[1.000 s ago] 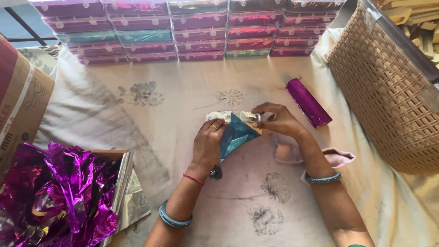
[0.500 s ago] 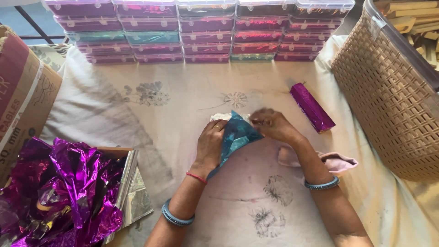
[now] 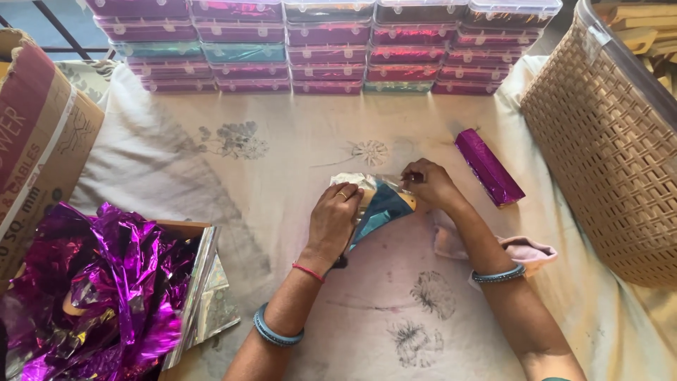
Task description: The person wraps rectangular wooden blocks in shiny metallic foil. They smooth the foil around the block, fold the edges, and place the wrapped item aside. The person also wipes the wooden blocks with a cloth before wrapping them.
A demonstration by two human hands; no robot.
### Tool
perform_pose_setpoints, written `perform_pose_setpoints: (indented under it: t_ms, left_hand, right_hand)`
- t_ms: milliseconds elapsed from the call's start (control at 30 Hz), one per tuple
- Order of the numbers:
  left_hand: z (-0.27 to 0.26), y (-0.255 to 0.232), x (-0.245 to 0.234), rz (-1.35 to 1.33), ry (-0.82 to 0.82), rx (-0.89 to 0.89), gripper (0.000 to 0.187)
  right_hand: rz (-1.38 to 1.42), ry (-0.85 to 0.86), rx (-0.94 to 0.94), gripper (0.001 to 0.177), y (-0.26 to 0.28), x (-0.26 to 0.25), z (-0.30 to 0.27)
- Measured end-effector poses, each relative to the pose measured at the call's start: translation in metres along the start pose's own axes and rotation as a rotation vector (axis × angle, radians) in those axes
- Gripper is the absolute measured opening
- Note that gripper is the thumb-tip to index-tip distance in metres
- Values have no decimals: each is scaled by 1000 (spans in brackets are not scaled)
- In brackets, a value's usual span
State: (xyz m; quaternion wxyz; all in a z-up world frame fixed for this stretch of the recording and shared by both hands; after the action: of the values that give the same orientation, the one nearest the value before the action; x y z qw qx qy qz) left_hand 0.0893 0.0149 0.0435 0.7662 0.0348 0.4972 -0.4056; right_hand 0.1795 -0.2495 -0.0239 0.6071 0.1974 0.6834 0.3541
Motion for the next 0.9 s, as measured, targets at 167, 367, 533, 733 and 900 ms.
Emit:
perform_pose_setpoints:
  t_ms: [167,367,533,733,900]
  left_hand:
    - [-2,10,15,28,-17,-13,26]
    - [-3,3,2,26,-32,-16,26]
    - [-9,0,-3,55,-49,45,30]
    - [-12,-19,-27,50,-83,42,28]
    - [-33,-75,-24,-424,195,259,44]
  right_hand:
    - [316,58,17,20,-11,4,-2]
    - [215,92,-139,13,56,0,-51]
    - [-40,-29,-274,16,85,0,-75]
    - [-233,-187,-494,15,108,3,-100]
    - [-390,-258,-568,16,130,1,-109]
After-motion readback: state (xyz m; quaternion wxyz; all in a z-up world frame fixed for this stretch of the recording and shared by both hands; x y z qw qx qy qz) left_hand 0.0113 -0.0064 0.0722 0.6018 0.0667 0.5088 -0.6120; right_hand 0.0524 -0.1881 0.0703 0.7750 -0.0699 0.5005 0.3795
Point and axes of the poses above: each hand's wrist, its own z-axis towards the middle knuckle, its own x-axis out of the palm, y = z × x, the point moved 5 cm from there along z, towards the middle knuckle, and after that the axes turned 9 degrees about y, right-handed, at the moved point
